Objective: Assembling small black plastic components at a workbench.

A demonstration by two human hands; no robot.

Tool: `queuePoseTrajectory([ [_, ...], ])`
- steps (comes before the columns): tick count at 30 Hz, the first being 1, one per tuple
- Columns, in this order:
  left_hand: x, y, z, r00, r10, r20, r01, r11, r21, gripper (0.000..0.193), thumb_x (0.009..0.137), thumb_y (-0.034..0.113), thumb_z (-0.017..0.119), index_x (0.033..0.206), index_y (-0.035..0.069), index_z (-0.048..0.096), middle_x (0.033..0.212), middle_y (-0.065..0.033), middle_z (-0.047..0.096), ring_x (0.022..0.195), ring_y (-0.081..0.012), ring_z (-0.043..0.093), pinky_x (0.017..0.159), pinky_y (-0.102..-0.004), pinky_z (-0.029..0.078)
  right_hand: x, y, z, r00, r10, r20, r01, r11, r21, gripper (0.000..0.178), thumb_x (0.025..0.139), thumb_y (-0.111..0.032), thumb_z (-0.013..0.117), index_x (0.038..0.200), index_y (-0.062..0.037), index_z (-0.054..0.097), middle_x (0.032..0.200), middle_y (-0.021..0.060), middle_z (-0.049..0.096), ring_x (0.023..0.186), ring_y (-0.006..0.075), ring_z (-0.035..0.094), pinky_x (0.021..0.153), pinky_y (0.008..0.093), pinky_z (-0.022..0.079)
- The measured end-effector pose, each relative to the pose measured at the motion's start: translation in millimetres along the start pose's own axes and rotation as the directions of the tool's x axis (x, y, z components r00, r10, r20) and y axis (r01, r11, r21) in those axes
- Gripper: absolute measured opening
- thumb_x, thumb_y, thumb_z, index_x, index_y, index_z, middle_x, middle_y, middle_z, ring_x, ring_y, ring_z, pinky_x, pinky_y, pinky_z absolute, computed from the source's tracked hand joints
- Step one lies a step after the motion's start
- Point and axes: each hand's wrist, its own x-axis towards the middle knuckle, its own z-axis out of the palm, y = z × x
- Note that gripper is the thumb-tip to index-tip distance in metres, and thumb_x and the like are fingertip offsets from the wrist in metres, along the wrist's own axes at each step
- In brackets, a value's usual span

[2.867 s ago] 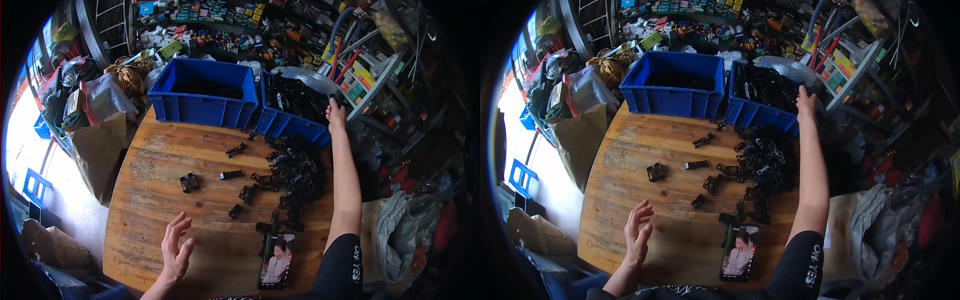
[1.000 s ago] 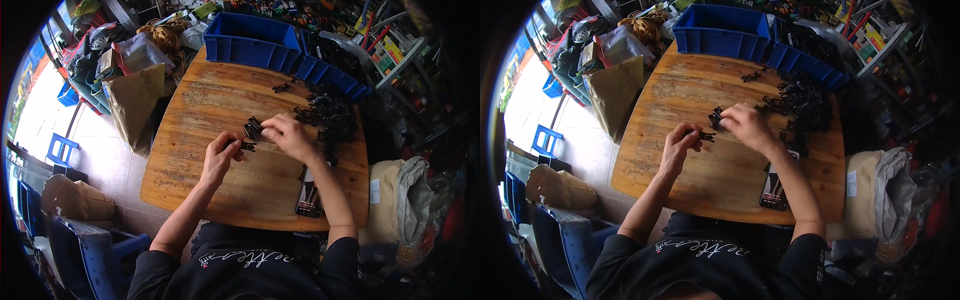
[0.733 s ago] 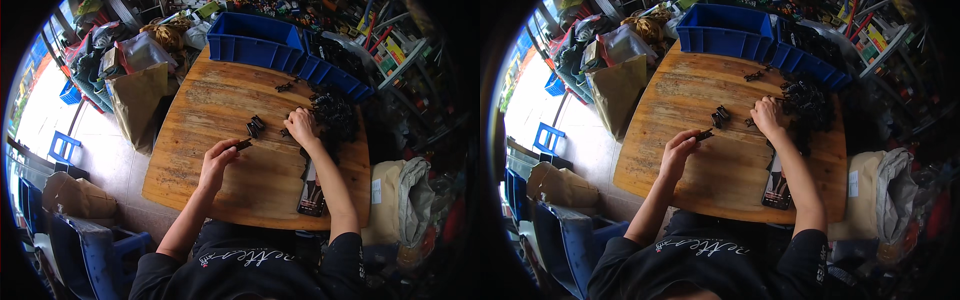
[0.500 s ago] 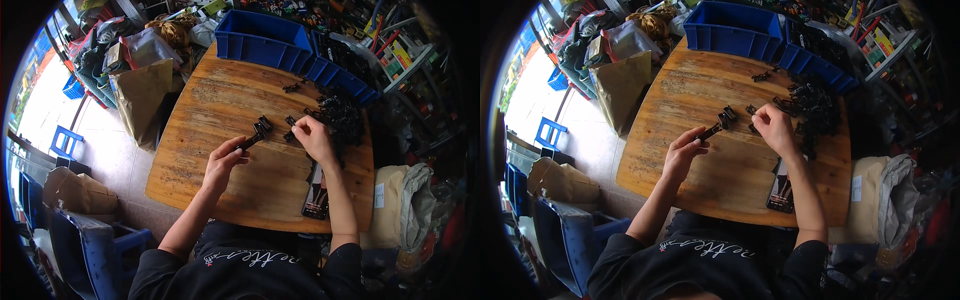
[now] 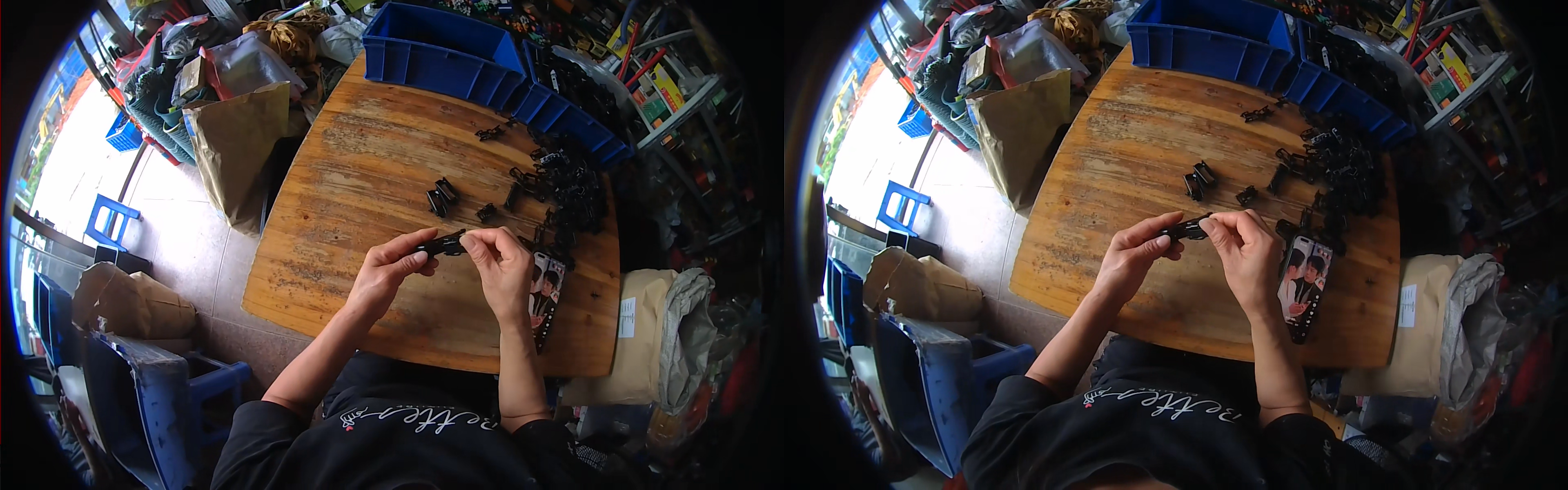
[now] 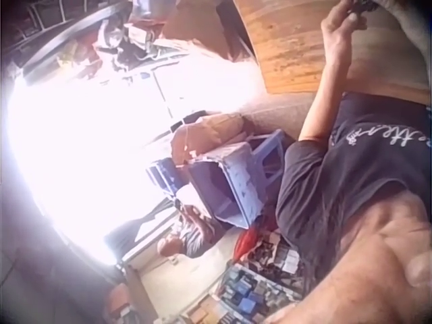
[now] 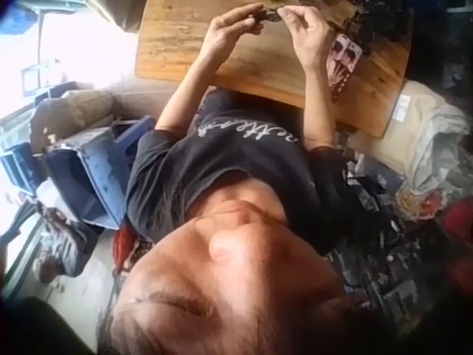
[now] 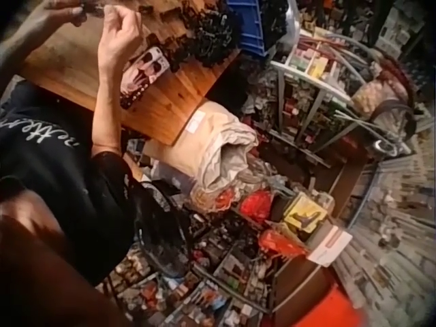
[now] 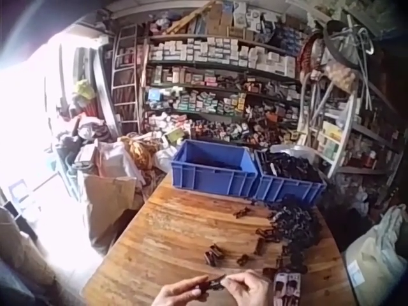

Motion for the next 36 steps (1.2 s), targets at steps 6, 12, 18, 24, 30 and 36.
queuePoseTrajectory([
  [6, -1, 0, -1, 0.999, -0.029, 0.020, 0.029, 0.999, -0.012, 0.035, 0.085, 0.009, 0.057, 0.119, -0.001, 0.053, 0.092, -0.0058, 0.062, 0.079, -0.0124, 0.057, 0.078, -0.0252, 0.045, -5, 10, 17, 0.996, -0.083, 0.017, 0.083, 0.995, -0.054, 0.018, 0.079, -0.016, 0.069, 0.086, -0.0005, 0.063, 0.064, 0.0036, 0.057, 0.055, 0.0085, 0.049, 0.052, 0.0233, 0.041],
  [12, 6, -3, -14, 0.983, 0.059, -0.172, -0.103, 0.961, -0.256, 0.025, 0.087, 0.007, 0.055, 0.111, -0.001, 0.056, 0.082, -0.0039, 0.059, 0.072, -0.0108, 0.054, 0.067, -0.0242, 0.045, 20, 27, 30, 0.999, -0.024, -0.035, 0.018, 0.988, -0.155, 0.023, 0.080, -0.019, 0.068, 0.092, -0.0011, 0.060, 0.059, 0.0056, 0.051, 0.050, 0.0133, 0.049, 0.048, 0.0284, 0.039],
  [18, 10, 1, -22, 0.925, 0.164, -0.343, -0.242, 0.950, -0.199, 0.025, 0.087, 0.004, 0.053, 0.111, -0.002, 0.054, 0.092, -0.0061, 0.060, 0.074, -0.0104, 0.055, 0.067, -0.0242, 0.046, 39, 61, 51, 0.976, -0.196, 0.097, 0.219, 0.885, -0.411, 0.019, 0.072, -0.013, 0.070, 0.074, -0.0005, 0.056, 0.074, 0.0132, 0.052, 0.072, 0.0294, 0.054, 0.068, 0.0364, 0.043],
  [24, 6, 2, -21, 0.955, 0.109, -0.275, -0.178, 0.954, -0.241, 0.031, 0.086, 0.003, 0.052, 0.116, -0.002, 0.053, 0.093, -0.0075, 0.060, 0.078, -0.0125, 0.057, 0.072, -0.0252, 0.047, 24, 44, 14, 0.938, 0.233, 0.257, -0.339, 0.777, 0.531, 0.021, 0.079, -0.008, 0.063, 0.096, -0.0012, 0.053, 0.084, 0.0028, 0.056, 0.075, 0.0099, 0.054, 0.069, 0.0240, 0.045],
  [30, 2, 1, -14, 0.996, -0.092, 0.019, 0.094, 0.976, -0.196, 0.033, 0.087, 0.006, 0.052, 0.119, -0.003, 0.052, 0.089, -0.0088, 0.061, 0.079, -0.0155, 0.058, 0.076, -0.0275, 0.047, -11, 8, 9, 0.995, 0.013, 0.101, -0.065, 0.844, 0.532, 0.057, 0.078, -0.005, 0.061, 0.128, -0.0014, 0.034, 0.101, 0.0064, 0.050, 0.094, 0.0142, 0.051, 0.087, 0.0295, 0.042],
  [36, 1, 0, -9, 0.981, -0.157, 0.111, 0.169, 0.980, -0.109, 0.034, 0.087, 0.008, 0.053, 0.120, -0.003, 0.051, 0.087, -0.0083, 0.061, 0.077, -0.0148, 0.058, 0.076, -0.0267, 0.046, -24, 26, 9, 0.979, -0.176, 0.102, 0.138, 0.943, 0.303, 0.047, 0.078, -0.003, 0.065, 0.120, -0.0017, 0.045, 0.112, 0.0096, 0.050, 0.103, 0.0162, 0.049, 0.095, 0.0313, 0.035],
])
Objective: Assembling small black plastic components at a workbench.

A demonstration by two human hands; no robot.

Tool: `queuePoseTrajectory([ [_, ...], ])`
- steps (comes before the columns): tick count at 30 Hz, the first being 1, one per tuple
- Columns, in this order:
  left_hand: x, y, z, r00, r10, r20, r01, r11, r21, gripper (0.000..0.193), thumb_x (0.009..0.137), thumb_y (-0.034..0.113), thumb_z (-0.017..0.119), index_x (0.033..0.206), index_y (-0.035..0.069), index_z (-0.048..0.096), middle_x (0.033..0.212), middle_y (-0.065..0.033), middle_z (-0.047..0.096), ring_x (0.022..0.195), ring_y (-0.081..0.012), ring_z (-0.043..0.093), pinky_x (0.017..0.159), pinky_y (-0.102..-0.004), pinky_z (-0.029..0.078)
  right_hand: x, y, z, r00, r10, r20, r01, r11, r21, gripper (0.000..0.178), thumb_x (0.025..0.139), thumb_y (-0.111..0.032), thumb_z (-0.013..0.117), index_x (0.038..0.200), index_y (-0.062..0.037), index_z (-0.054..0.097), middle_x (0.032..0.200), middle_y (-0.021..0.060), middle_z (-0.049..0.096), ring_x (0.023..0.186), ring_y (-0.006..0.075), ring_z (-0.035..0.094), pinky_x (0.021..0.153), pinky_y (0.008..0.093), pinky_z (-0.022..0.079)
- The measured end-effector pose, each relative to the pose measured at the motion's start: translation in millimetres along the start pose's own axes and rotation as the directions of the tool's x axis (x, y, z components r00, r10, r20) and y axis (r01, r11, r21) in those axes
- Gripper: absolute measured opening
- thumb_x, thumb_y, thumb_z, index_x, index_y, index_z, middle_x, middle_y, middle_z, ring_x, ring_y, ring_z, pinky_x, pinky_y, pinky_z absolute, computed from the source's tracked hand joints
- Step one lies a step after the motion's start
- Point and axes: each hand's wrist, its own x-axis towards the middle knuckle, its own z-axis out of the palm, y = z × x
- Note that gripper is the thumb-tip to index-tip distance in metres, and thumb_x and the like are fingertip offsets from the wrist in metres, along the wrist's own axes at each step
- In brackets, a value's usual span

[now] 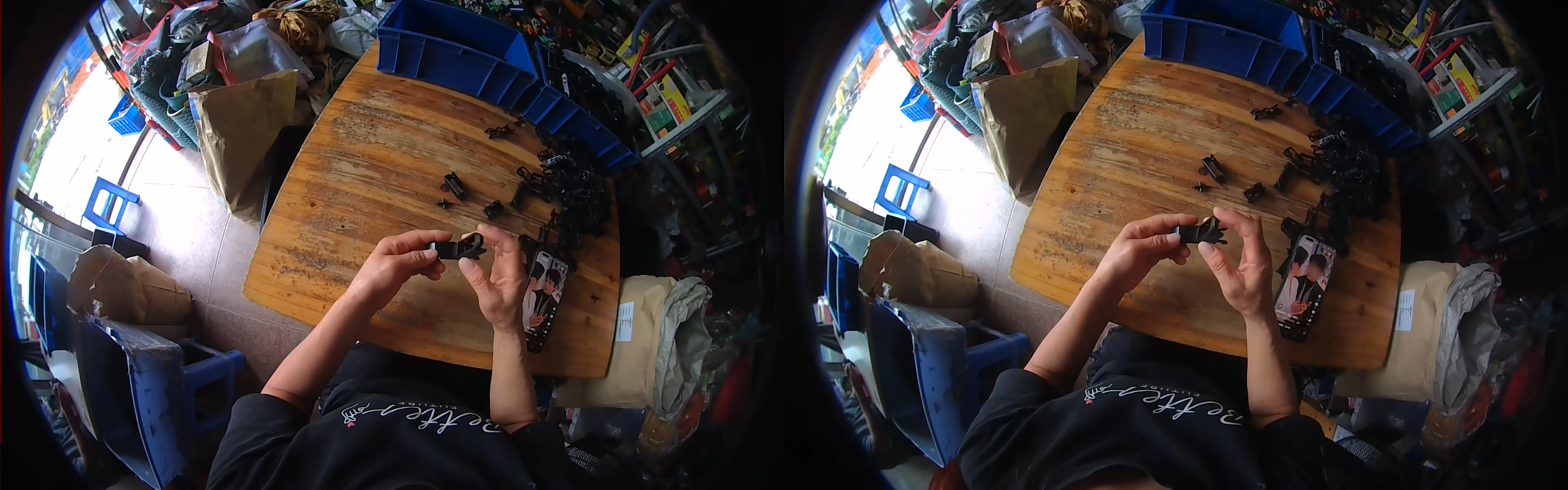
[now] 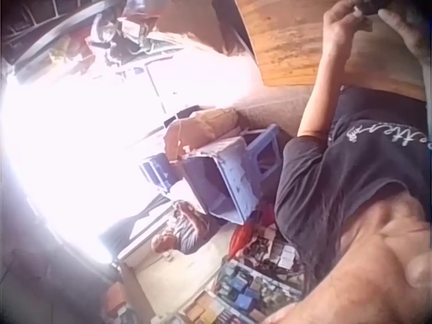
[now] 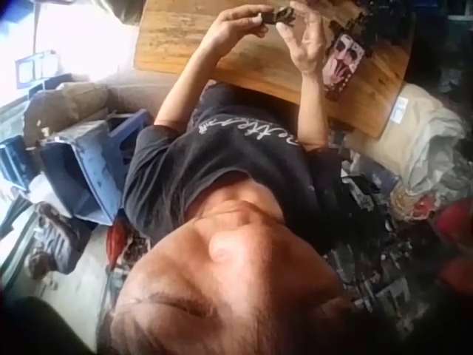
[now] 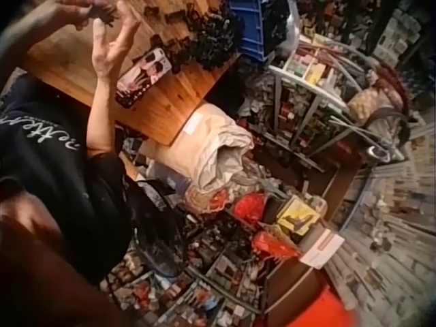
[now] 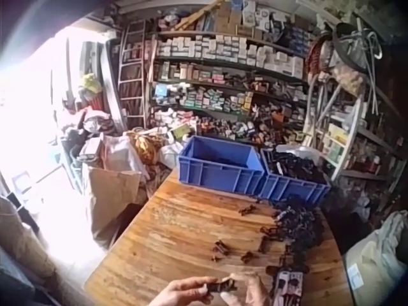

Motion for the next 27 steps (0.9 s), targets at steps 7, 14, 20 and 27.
queuePoseTrajectory([
  [7, -2, 0, 3, 1.000, -0.015, 0.011, 0.014, 0.999, 0.052, 0.035, 0.087, 0.009, 0.054, 0.120, -0.004, 0.051, 0.087, -0.0078, 0.060, 0.077, -0.0138, 0.057, 0.077, -0.0259, 0.045, 2, 1, 7, 1.000, 0.028, -0.011, -0.027, 0.994, 0.105, 0.028, 0.078, -0.002, 0.065, 0.102, -0.0038, 0.051, 0.101, 0.0076, 0.056, 0.098, 0.0180, 0.052, 0.085, 0.0297, 0.043],
  [14, -1, -1, 7, 0.998, 0.056, -0.025, -0.054, 0.996, 0.065, 0.031, 0.085, 0.008, 0.057, 0.113, -0.002, 0.054, 0.085, -0.0060, 0.061, 0.073, -0.0118, 0.056, 0.072, -0.0242, 0.045, 3, -2, 7, 0.993, -0.108, 0.053, 0.117, 0.973, -0.197, 0.033, 0.075, -0.005, 0.068, 0.105, -0.0077, 0.054, 0.103, 0.0076, 0.057, 0.096, 0.0209, 0.052, 0.085, 0.0310, 0.043],
  [20, -2, 0, 4, 0.970, 0.193, -0.150, -0.188, 0.981, 0.050, 0.028, 0.076, 0.001, 0.066, 0.102, 0.002, 0.054, 0.076, -0.0021, 0.057, 0.065, -0.0091, 0.052, 0.061, -0.0222, 0.043, -2, -5, 12, 0.925, 0.336, 0.178, -0.358, 0.928, 0.106, 0.035, 0.090, -0.030, 0.056, 0.101, 0.0027, 0.056, 0.085, 0.0059, 0.060, 0.077, 0.0108, 0.055, 0.071, 0.0255, 0.044],
  [27, 5, -14, -20, 0.990, 0.141, 0.011, -0.126, 0.917, -0.378, 0.020, 0.088, 0.015, 0.054, 0.105, 0.004, 0.055, 0.093, -0.0068, 0.059, 0.074, -0.0115, 0.054, 0.069, -0.0226, 0.045, 16, -3, 4, 0.905, 0.305, 0.296, -0.328, 0.944, 0.031, 0.034, 0.090, -0.033, 0.055, 0.102, -0.0012, 0.054, 0.077, 0.0007, 0.057, 0.077, 0.0077, 0.054, 0.069, 0.0209, 0.044],
])
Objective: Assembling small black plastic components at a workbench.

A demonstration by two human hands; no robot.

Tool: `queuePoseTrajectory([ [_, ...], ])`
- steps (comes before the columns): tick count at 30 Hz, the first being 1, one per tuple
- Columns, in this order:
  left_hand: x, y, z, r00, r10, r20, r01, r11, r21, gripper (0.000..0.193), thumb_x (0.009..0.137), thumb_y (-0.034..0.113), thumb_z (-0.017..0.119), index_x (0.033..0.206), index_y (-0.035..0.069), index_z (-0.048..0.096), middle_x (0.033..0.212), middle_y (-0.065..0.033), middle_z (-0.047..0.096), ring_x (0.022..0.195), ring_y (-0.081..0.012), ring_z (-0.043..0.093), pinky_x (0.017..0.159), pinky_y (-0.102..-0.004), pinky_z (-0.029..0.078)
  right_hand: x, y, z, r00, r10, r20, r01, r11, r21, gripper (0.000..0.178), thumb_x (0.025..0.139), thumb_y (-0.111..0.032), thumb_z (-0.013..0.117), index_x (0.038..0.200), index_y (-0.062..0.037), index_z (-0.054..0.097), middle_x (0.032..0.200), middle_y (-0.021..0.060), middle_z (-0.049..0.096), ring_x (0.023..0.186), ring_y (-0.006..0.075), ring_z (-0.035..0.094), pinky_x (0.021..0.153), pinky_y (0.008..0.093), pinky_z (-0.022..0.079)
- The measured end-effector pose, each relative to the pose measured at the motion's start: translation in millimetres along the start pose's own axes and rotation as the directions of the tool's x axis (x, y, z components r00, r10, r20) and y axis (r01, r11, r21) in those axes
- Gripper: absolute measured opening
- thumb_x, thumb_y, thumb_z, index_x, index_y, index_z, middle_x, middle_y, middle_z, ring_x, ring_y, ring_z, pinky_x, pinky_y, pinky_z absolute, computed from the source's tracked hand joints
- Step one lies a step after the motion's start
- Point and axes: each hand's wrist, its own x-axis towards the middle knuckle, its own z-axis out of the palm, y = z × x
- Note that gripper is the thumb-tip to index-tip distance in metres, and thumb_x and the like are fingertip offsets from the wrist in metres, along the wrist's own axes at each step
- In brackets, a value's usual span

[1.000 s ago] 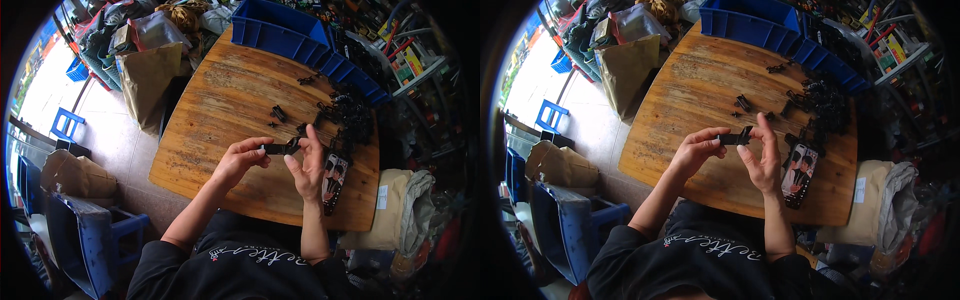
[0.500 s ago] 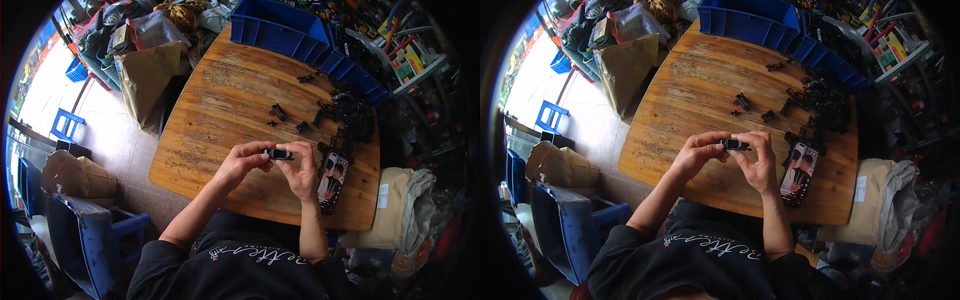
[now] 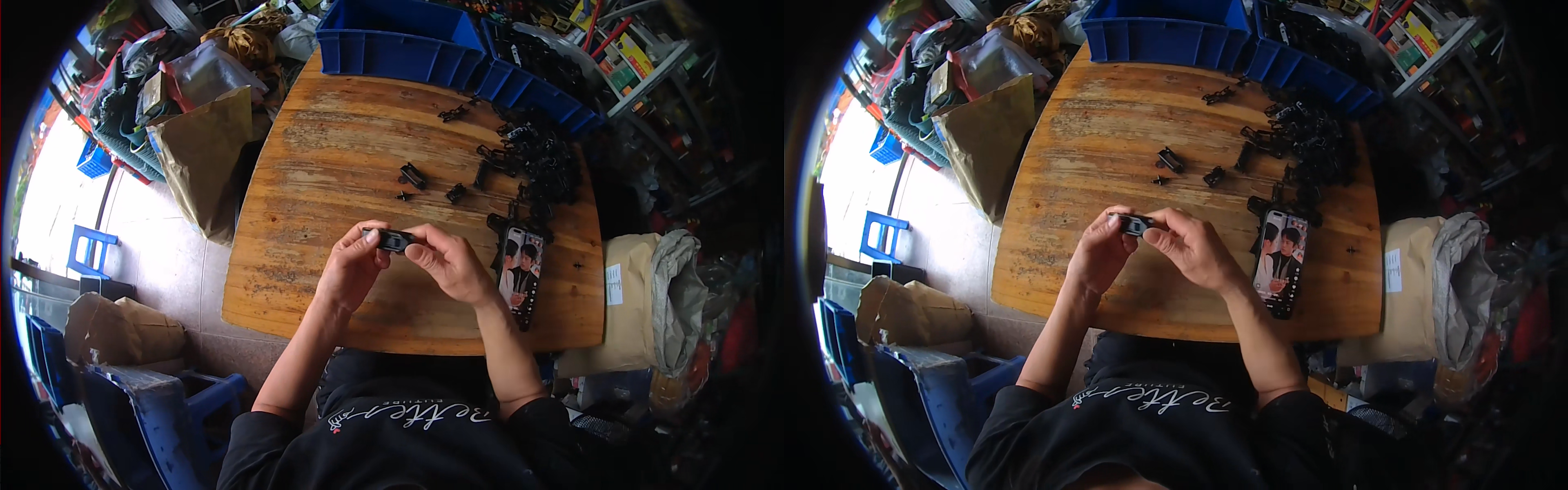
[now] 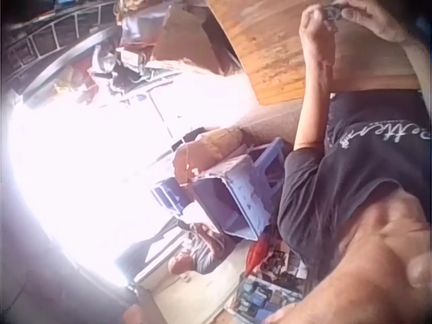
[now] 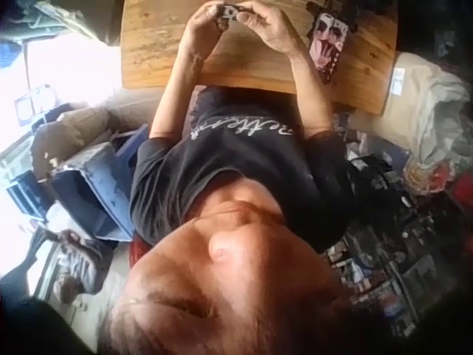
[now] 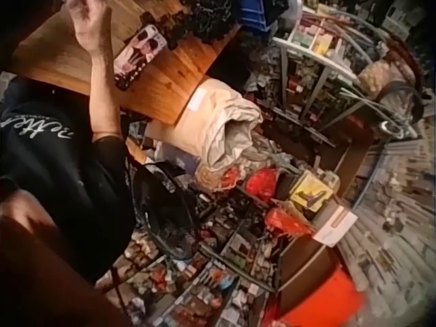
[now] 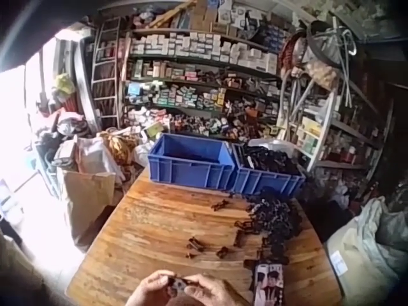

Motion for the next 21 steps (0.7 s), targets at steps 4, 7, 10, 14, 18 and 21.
queuePoseTrajectory([
  [4, 5, 5, -7, 0.999, 0.018, -0.048, -0.025, 0.987, -0.161, 0.020, 0.092, 0.027, 0.048, 0.098, 0.011, 0.058, 0.095, -0.0080, 0.060, 0.089, -0.0179, 0.055, 0.073, -0.0304, 0.044, 52, 14, -75, 0.925, -0.049, -0.377, -0.269, 0.616, -0.740, 0.061, 0.077, -0.052, 0.061, 0.101, 0.0032, 0.050, 0.088, 0.0229, 0.061, 0.080, 0.0322, 0.062, 0.068, 0.0386, 0.049],
  [7, 9, 8, 15, 0.997, -0.025, -0.074, 0.004, 0.963, -0.270, 0.021, 0.093, 0.027, 0.047, 0.092, 0.010, 0.059, 0.096, -0.0080, 0.061, 0.092, -0.0200, 0.055, 0.073, -0.0315, 0.045, 71, 47, -113, 0.893, 0.123, -0.433, -0.443, 0.408, -0.798, 0.045, 0.074, -0.029, 0.071, 0.096, 0.0047, 0.049, 0.095, 0.0260, 0.058, 0.092, 0.0346, 0.057, 0.079, 0.0418, 0.045],
  [10, 6, 10, 10, 0.985, -0.081, -0.150, 0.031, 0.951, -0.307, 0.020, 0.092, 0.025, 0.048, 0.090, 0.009, 0.060, 0.098, -0.0082, 0.060, 0.089, -0.0195, 0.055, 0.073, -0.0315, 0.045, 66, 38, -107, 0.960, 0.100, -0.261, -0.271, 0.565, -0.779, 0.030, 0.074, -0.015, 0.069, 0.095, 0.0000, 0.054, 0.080, 0.0144, 0.061, 0.074, 0.0283, 0.061, 0.069, 0.0370, 0.047],
  [14, 4, 9, -15, 0.992, -0.075, 0.099, 0.102, 0.947, -0.305, 0.017, 0.087, 0.021, 0.054, 0.095, 0.007, 0.060, 0.102, -0.0082, 0.061, 0.077, -0.0153, 0.054, 0.065, -0.0289, 0.044, 40, -6, -47, 0.984, -0.113, -0.135, 0.013, 0.811, -0.585, 0.023, 0.073, -0.004, 0.063, 0.094, -0.0021, 0.055, 0.075, 0.0048, 0.056, 0.067, 0.0127, 0.056, 0.060, 0.0270, 0.047],
  [18, 1, 9, 17, 0.967, -0.054, -0.250, 0.093, 0.985, 0.146, 0.025, 0.083, 0.015, 0.059, 0.104, 0.002, 0.058, 0.090, -0.0063, 0.062, 0.067, -0.0106, 0.056, 0.056, -0.0220, 0.044, 8, -27, -11, 0.944, -0.296, 0.143, 0.323, 0.756, -0.570, 0.023, 0.074, -0.005, 0.065, 0.095, -0.0033, 0.056, 0.083, 0.0071, 0.057, 0.072, 0.0173, 0.059, 0.065, 0.0285, 0.050],
  [21, -2, 13, 16, 0.984, -0.078, -0.160, 0.124, 0.945, 0.304, 0.021, 0.080, 0.008, 0.058, 0.100, 0.002, 0.059, 0.081, -0.0073, 0.063, 0.064, -0.0107, 0.056, 0.054, -0.0219, 0.044, 12, -27, -16, 0.946, -0.217, 0.243, 0.298, 0.877, -0.378, 0.022, 0.075, -0.008, 0.067, 0.094, -0.0032, 0.058, 0.084, 0.0059, 0.057, 0.073, 0.0156, 0.059, 0.065, 0.0288, 0.050],
])
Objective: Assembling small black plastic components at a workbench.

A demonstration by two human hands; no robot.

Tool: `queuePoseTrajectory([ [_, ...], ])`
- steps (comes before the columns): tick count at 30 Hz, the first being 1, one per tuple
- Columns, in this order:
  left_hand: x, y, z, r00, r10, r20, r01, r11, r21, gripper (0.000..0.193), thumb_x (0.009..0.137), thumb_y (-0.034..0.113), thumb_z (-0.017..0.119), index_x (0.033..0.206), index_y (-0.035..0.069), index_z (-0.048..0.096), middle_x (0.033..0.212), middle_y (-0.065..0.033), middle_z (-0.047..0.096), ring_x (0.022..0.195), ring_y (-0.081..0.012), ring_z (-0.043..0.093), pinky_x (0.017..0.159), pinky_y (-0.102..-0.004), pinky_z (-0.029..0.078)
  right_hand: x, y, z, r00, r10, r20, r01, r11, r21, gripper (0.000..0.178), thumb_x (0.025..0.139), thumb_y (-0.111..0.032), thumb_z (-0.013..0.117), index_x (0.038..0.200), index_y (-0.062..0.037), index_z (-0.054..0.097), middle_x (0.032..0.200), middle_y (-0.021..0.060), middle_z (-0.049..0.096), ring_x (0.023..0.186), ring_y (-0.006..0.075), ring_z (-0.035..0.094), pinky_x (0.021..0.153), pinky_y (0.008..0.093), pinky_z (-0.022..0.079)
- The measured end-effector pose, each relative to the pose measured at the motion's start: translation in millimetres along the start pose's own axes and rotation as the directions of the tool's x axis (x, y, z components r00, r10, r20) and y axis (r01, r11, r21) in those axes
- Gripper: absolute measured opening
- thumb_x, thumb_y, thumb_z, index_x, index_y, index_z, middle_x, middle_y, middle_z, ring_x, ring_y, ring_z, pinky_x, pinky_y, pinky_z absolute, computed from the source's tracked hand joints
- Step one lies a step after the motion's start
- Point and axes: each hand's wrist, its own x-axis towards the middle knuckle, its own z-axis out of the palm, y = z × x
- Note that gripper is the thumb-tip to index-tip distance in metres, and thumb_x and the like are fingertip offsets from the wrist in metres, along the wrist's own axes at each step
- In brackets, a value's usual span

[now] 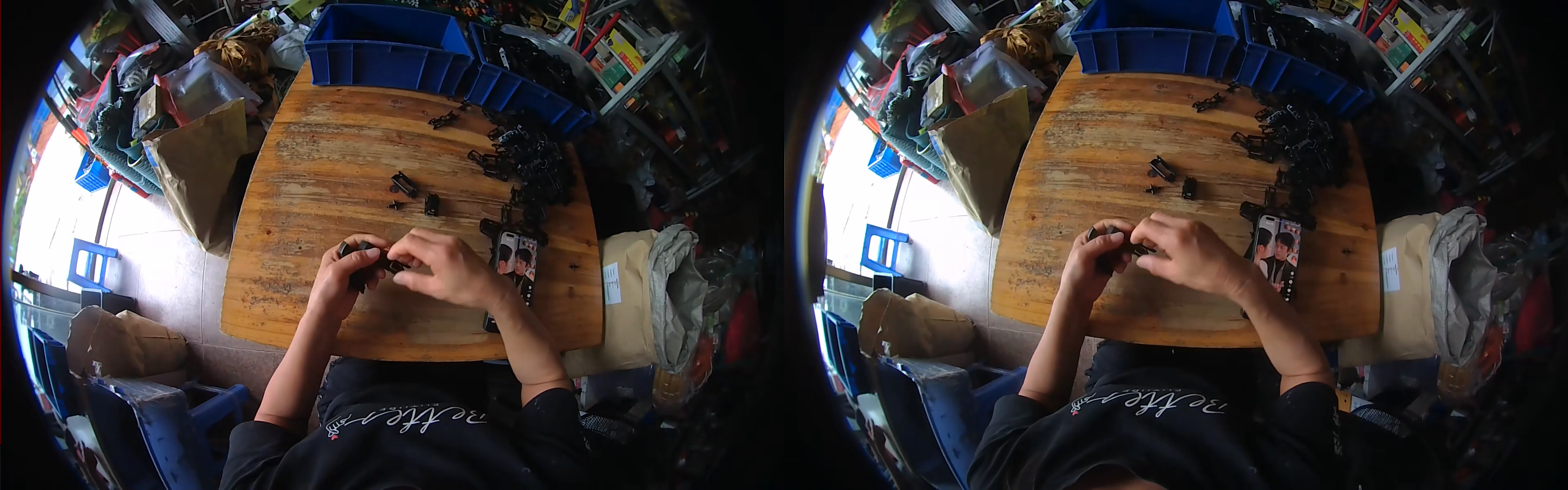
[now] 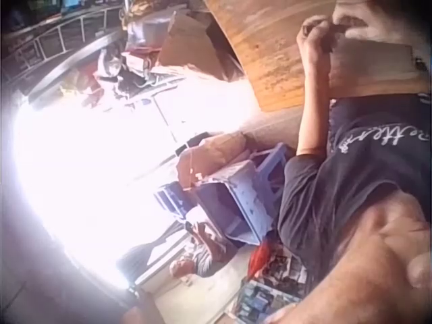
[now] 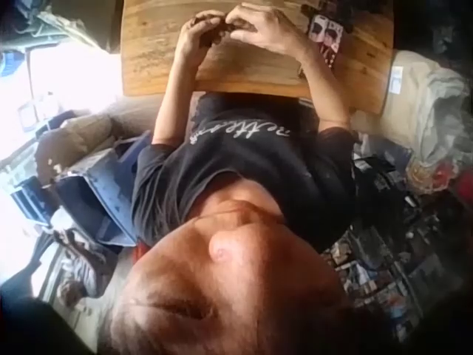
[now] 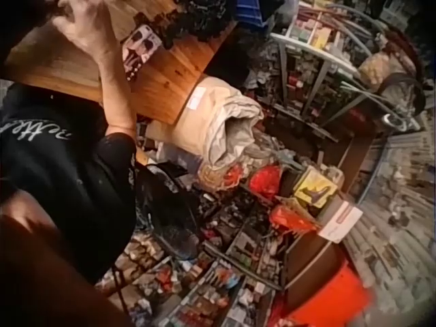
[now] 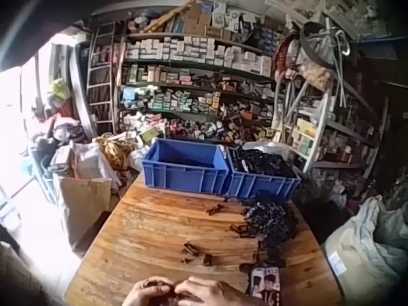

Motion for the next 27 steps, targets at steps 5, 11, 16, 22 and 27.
queuePoseTrajectory([
  [5, 0, 2, 6, 0.991, 0.076, -0.108, -0.071, 0.996, 0.050, 0.021, 0.076, 0.004, 0.058, 0.098, 0.002, 0.059, 0.087, -0.0117, 0.065, 0.060, -0.0112, 0.054, 0.052, -0.0207, 0.042, 16, 105, -86, 0.910, 0.166, -0.379, -0.363, 0.760, -0.539, 0.019, 0.077, -0.008, 0.062, 0.096, -0.0038, 0.059, 0.089, 0.0106, 0.060, 0.084, 0.0260, 0.057, 0.074, 0.0341, 0.047],
  [11, 4, -5, -4, 0.989, 0.134, -0.071, -0.133, 0.991, 0.010, 0.021, 0.077, 0.000, 0.057, 0.098, 0.000, 0.059, 0.091, -0.0137, 0.065, 0.065, -0.0127, 0.056, 0.057, -0.0228, 0.046, 18, 165, -118, 0.890, 0.334, -0.309, -0.449, 0.529, -0.720, 0.023, 0.076, -0.003, 0.056, 0.098, -0.0068, 0.060, 0.102, 0.0102, 0.060, 0.101, 0.0286, 0.050, 0.090, 0.0395, 0.038],
  [16, 0, -2, -5, 0.990, 0.110, -0.092, -0.113, 0.993, -0.029, 0.023, 0.078, 0.000, 0.056, 0.100, 0.000, 0.059, 0.089, -0.0123, 0.064, 0.069, -0.0144, 0.058, 0.061, -0.0245, 0.048, 13, 165, -111, 0.909, 0.319, -0.268, -0.409, 0.561, -0.719, 0.014, 0.076, -0.008, 0.059, 0.089, -0.0063, 0.061, 0.089, 0.0094, 0.062, 0.095, 0.0273, 0.053, 0.083, 0.0388, 0.041],
  [22, 5, -1, -9, 0.983, 0.094, -0.157, -0.113, 0.987, -0.116, 0.023, 0.078, 0.002, 0.058, 0.101, 0.000, 0.059, 0.080, -0.0094, 0.062, 0.069, -0.0146, 0.059, 0.061, -0.0255, 0.048, 16, 114, -97, 0.852, 0.140, -0.504, -0.412, 0.773, -0.482, 0.014, 0.076, -0.001, 0.056, 0.090, -0.0042, 0.059, 0.070, 0.0106, 0.061, 0.063, 0.0239, 0.060, 0.058, 0.0315, 0.048],
  [27, 5, -1, -16, 0.980, 0.092, -0.175, -0.124, 0.975, -0.183, 0.021, 0.079, 0.003, 0.056, 0.099, 0.000, 0.058, 0.078, -0.0092, 0.061, 0.068, -0.0149, 0.059, 0.061, -0.0249, 0.048, 13, 55, -16, 0.897, 0.397, -0.194, -0.402, 0.916, 0.019, 0.009, 0.081, -0.006, 0.057, 0.087, 0.0013, 0.058, 0.064, 0.0055, 0.063, 0.055, 0.0089, 0.061, 0.049, 0.0231, 0.046],
])
